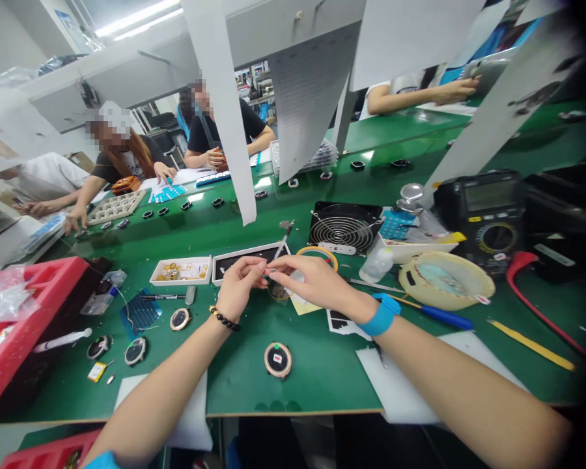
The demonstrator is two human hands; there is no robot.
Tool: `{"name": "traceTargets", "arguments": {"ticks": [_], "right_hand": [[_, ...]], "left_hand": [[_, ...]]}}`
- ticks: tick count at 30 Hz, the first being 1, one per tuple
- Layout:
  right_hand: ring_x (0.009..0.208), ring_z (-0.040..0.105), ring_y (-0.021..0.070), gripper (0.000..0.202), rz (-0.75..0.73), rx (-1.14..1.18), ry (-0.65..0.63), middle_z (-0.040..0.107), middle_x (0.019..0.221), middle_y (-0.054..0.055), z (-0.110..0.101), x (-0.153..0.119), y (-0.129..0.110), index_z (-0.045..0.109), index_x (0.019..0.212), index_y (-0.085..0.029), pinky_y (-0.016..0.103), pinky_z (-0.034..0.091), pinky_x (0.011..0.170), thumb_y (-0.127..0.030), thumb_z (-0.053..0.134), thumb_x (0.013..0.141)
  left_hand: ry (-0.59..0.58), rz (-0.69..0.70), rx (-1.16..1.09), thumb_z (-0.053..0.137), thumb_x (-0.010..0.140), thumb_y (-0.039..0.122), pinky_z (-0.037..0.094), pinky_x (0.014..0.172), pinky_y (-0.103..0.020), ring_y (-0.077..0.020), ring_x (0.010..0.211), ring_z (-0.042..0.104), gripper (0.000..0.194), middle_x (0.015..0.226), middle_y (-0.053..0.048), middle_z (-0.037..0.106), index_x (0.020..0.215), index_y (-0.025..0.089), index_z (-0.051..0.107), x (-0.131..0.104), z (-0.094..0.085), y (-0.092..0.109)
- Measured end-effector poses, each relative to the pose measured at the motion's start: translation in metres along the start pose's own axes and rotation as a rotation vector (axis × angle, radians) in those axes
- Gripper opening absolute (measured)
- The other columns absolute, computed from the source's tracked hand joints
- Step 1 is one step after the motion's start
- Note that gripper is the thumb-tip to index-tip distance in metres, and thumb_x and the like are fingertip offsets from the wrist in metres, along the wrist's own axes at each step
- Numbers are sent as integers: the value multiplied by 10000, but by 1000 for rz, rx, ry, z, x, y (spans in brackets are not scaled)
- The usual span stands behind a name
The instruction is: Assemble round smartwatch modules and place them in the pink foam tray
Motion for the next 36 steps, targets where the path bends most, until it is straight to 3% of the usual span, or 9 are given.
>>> {"name": "traceTargets", "arguments": {"ticks": [22, 36], "right_hand": [[957, 634, -5, 461, -10, -54, 10, 649, 1117, 5, -2, 0, 2, 669, 1219, -230, 97, 460, 827, -542, 453, 957], [947, 632, 0, 474, -23, -58, 17, 650, 1112, 18, -1, 0, 0, 675, 1212, -215, 97, 461, 816, -546, 454, 956]], "left_hand": [[5, -1, 15, 799, 757, 438, 534, 655, -222, -105, 683, 631, 459, 904, -70, 698, 1059, 120, 664, 0, 0, -1], [5, -3, 8, 794, 750, 467, 524, 624, -216, -97, 638, 608, 484, 804, -41, 665, 1055, 115, 664, -1, 0, -1]]}}
Point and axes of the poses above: each hand's wrist, its own x-axis towards the middle knuckle, its own z-axis out of the palm, y = z × x, the point moved 10 cm from there along x, towards the middle knuckle
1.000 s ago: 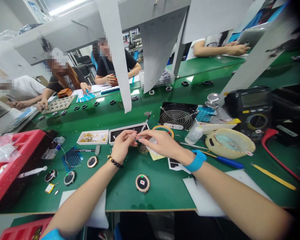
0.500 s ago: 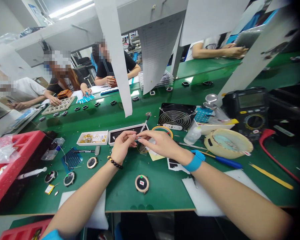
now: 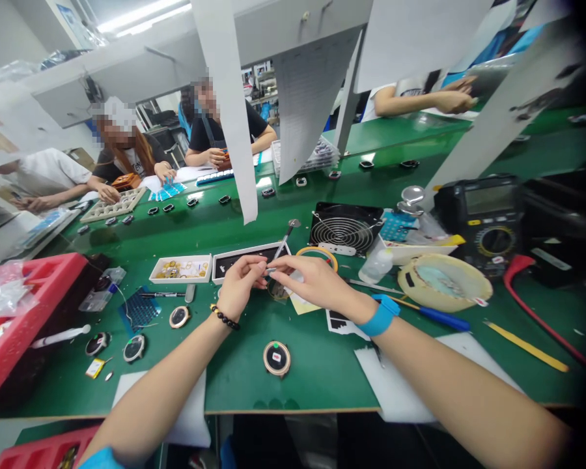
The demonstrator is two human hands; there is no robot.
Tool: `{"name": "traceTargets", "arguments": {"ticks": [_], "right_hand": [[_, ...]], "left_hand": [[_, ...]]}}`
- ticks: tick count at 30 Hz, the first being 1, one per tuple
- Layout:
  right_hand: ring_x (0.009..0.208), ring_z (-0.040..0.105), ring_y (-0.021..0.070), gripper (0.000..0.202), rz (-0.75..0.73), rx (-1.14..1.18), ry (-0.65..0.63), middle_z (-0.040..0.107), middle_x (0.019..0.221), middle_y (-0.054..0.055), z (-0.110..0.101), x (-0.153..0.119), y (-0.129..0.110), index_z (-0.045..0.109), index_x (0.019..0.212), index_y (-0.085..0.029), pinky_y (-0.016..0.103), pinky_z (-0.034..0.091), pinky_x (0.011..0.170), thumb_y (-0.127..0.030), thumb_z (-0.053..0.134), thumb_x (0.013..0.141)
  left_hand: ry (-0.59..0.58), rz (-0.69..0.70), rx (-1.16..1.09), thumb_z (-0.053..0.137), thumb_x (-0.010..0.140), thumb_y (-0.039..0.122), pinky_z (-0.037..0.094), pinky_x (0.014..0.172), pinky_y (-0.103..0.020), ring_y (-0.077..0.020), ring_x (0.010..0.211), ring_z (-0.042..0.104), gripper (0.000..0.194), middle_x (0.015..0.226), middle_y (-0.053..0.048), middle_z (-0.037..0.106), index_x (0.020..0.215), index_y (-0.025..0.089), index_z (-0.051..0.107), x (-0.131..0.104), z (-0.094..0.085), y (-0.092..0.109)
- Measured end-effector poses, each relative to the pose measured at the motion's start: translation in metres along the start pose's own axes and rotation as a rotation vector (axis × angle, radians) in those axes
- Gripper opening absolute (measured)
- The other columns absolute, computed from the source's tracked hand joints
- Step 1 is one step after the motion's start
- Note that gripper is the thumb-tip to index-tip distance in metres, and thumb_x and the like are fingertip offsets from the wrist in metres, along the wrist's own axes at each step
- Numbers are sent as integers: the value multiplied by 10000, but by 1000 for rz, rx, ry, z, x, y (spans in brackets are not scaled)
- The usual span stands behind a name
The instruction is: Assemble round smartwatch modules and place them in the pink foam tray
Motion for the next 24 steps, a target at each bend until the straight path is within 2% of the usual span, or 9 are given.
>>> {"name": "traceTargets", "arguments": {"ticks": [15, 24], "right_hand": [[965, 637, -14, 439, 27, 10, -28, 646, 1125, -11, 3, 0, 4, 662, 1214, -241, 86, 461, 829, -533, 455, 959], [1007, 627, -29, 390, 53, -6, -43, 633, 1157, -48, 4, 0, 7, 649, 1218, -287, 75, 455, 867, -507, 456, 961]], "left_hand": [[-11, 11, -7, 798, 751, 432, 546, 647, -218, -98, 676, 628, 479, 890, -58, 689, 1075, 114, 646, 0, 0, 0], [-22, 6, -40, 862, 670, 399, 555, 635, -211, -104, 705, 632, 549, 866, -32, 654, 1078, 109, 637, 2, 1, -2]]}}
Point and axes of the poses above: each hand's wrist, its own x-axis towards the middle knuckle, its own z-axis out of the palm, y = z × x, the point moved 10 cm from there along x, towards the middle knuckle
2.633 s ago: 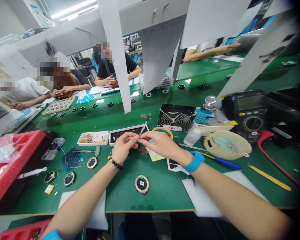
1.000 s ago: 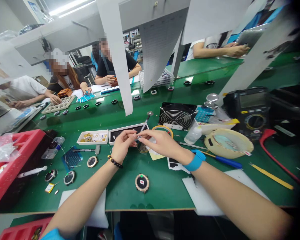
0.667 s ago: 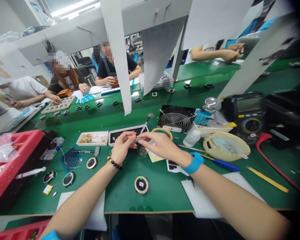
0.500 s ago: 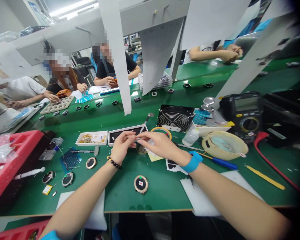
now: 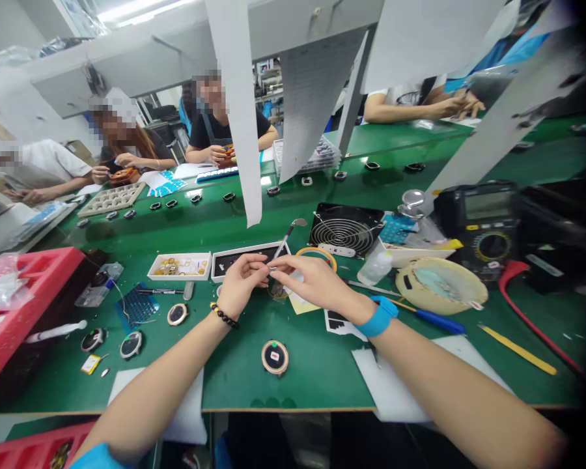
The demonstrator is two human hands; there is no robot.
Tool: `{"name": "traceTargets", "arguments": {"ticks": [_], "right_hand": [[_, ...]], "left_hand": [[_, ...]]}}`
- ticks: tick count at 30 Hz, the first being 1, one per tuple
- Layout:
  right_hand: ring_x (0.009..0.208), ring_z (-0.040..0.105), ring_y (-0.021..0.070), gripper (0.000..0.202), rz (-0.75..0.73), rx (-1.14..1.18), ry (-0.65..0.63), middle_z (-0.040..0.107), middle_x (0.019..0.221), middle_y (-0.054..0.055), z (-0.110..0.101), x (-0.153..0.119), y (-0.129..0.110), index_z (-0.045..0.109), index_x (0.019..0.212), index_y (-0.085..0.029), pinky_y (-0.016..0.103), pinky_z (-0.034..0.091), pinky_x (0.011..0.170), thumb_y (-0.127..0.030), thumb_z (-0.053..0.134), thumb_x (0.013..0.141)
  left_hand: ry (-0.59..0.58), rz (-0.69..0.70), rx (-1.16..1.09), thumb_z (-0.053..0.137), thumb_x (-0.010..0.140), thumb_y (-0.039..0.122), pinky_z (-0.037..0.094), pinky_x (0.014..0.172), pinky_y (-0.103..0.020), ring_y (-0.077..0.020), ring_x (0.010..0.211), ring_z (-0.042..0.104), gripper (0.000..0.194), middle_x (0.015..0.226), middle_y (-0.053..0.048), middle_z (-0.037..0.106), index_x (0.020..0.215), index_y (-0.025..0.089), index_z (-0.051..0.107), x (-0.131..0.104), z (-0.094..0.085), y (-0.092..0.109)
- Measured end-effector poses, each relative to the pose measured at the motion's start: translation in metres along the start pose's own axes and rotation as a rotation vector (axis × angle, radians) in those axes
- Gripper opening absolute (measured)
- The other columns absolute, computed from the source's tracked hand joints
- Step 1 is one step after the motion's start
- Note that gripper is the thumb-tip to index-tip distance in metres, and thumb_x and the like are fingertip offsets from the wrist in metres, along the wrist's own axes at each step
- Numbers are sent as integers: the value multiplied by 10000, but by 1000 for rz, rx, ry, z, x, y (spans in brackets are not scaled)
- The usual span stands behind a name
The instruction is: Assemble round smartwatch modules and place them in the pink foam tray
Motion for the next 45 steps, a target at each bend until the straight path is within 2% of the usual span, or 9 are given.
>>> {"name": "traceTargets", "arguments": {"ticks": [5, 11, 16, 25, 31, 36, 40, 45], "right_hand": [[1007, 623, -45, 364, 29, -5, -14, 628, 1157, -76, 1, 0, 3, 629, 1235, -322, 65, 452, 861, -494, 470, 956], [1001, 630, -28, 414, 17, 9, -10, 637, 1142, -39, 1, 0, 1, 632, 1250, -283, 77, 460, 846, -521, 458, 959], [1005, 629, -30, 421, 18, 9, -11, 637, 1140, -45, 1, 0, 1, 630, 1251, -294, 71, 457, 844, -541, 461, 955], [1018, 624, -32, 432, 30, 5, -13, 628, 1167, -62, 3, -1, 2, 652, 1204, -305, 70, 463, 859, -584, 435, 957], [1022, 628, -25, 463, 27, 6, -2, 625, 1179, -50, 1, -1, -2, 656, 1228, -292, 80, 477, 876, -594, 439, 953], [1016, 629, -24, 453, 14, 1, 5, 629, 1169, -51, 0, 0, -3, 654, 1219, -291, 81, 471, 864, -587, 436, 955], [981, 625, -23, 435, 30, 1, -27, 634, 1148, -54, 3, -1, -2, 644, 1225, -309, 88, 458, 866, -576, 424, 962], [998, 616, -13, 431, 23, -3, -5, 627, 1171, -46, 2, -2, -2, 659, 1199, -302, 90, 444, 862, -574, 424, 961]], "left_hand": [[15, -15, 3, 853, 675, 436, 550, 609, -208, -93, 659, 618, 579, 838, -28, 647, 1091, 98, 634, 0, -1, -3], [7, -21, -3, 856, 669, 468, 540, 598, -202, -84, 624, 604, 593, 798, -23, 648, 1071, 92, 635, 0, 1, -5], [9, -23, -4, 865, 657, 487, 541, 604, -202, -85, 630, 603, 610, 787, -20, 647, 1063, 91, 641, 0, 0, -4], [3, -15, -30, 909, 603, 427, 549, 635, -213, -102, 702, 626, 631, 845, -38, 671, 1063, 95, 631, 2, 0, -4], [-31, -32, -25, 899, 626, 387, 560, 680, -235, -127, 742, 660, 621, 888, -71, 715, 1091, 96, 607, 1, 2, -8], [-22, -35, -50, 916, 594, 420, 561, 699, -245, -134, 748, 668, 667, 890, -81, 725, 1085, 98, 599, -1, 4, -7], [-13, -50, -36, 912, 586, 484, 547, 678, -236, -120, 713, 649, 689, 841, -59, 706, 1068, 100, 604, 0, 4, -8], [-4, -32, -16, 912, 577, 500, 527, 634, -223, -107, 676, 613, 686, 769, -19, 662, 1055, 109, 610, 1, 4, -5]]}}
Point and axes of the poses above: each hand's wrist, its own x-axis towards the middle knuckle, its own z-axis out of the palm, y = z × x, the point moved 10 cm from there along x, towards the middle knuckle
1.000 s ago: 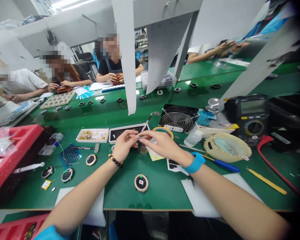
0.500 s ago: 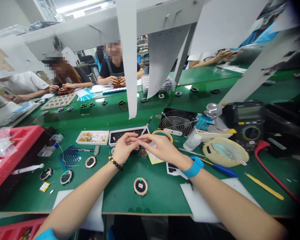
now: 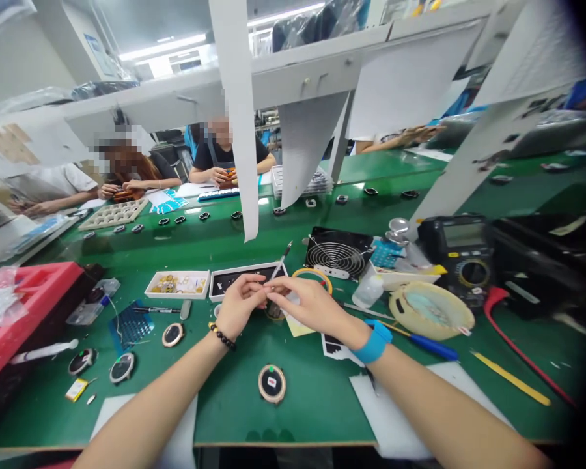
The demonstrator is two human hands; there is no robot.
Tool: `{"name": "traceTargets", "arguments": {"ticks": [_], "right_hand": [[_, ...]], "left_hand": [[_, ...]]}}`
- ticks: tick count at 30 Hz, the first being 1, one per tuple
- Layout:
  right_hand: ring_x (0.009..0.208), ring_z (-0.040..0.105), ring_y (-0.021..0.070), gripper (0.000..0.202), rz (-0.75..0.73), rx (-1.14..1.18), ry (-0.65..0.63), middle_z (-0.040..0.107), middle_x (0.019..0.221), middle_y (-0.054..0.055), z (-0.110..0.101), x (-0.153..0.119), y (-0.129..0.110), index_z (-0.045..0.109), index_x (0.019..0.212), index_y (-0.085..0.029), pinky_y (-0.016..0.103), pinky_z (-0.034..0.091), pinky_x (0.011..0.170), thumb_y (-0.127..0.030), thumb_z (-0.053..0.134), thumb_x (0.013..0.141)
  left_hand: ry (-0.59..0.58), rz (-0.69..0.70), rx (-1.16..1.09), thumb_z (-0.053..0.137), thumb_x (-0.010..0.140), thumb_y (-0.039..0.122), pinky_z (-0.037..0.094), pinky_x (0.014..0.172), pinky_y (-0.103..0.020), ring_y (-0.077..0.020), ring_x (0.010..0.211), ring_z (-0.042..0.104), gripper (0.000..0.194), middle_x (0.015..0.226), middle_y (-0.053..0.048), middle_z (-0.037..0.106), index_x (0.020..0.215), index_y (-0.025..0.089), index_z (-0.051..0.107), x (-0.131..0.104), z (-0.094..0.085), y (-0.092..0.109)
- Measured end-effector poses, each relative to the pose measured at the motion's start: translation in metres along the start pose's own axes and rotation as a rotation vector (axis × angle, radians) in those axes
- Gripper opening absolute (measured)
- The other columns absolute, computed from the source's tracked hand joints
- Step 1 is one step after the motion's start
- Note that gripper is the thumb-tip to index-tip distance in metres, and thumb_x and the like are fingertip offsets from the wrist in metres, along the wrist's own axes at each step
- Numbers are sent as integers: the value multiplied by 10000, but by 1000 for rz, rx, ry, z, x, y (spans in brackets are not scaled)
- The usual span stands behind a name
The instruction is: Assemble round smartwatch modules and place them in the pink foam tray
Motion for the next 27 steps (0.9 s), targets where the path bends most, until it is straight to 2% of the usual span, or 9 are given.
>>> {"name": "traceTargets", "arguments": {"ticks": [8, 16, 22, 27], "right_hand": [[985, 626, -4, 446, -16, 23, -1, 640, 1140, -11, -1, 2, -3, 663, 1206, -252, 89, 448, 848, -550, 444, 958], [954, 625, -3, 475, -9, 3, 4, 636, 1153, -9, -2, 1, -1, 655, 1226, -268, 92, 447, 820, -583, 420, 958], [967, 629, -4, 488, -43, 53, -9, 648, 1112, 14, -1, 1, -6, 665, 1208, -222, 78, 440, 795, -561, 408, 970], [966, 625, -1, 491, -21, 36, -17, 642, 1131, 4, 0, 2, -4, 654, 1236, -251, 85, 437, 799, -582, 418, 962]], "left_hand": [[-15, 38, 22, 892, 595, 529, 512, 605, -223, -98, 610, 584, 673, 690, 6, 618, 1030, 99, 612, -1, 3, 4], [-34, 10, 38, 869, 647, 533, 530, 622, -225, -105, 606, 615, 653, 697, 9, 625, 1070, 108, 610, 0, 4, -2], [-36, -3, 13, 883, 638, 518, 556, 692, -243, -113, 693, 643, 672, 825, -37, 681, 1084, 102, 602, 0, 2, -4], [-59, 0, 5, 892, 635, 473, 550, 698, -241, -114, 718, 637, 642, 845, -42, 682, 1076, 111, 598, 0, 3, -3]]}}
Point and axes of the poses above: each hand's wrist, its own x-axis towards the middle knuckle, its own z-axis out of the palm, y = z × x, the point moved 10 cm from there along x, towards the middle knuckle
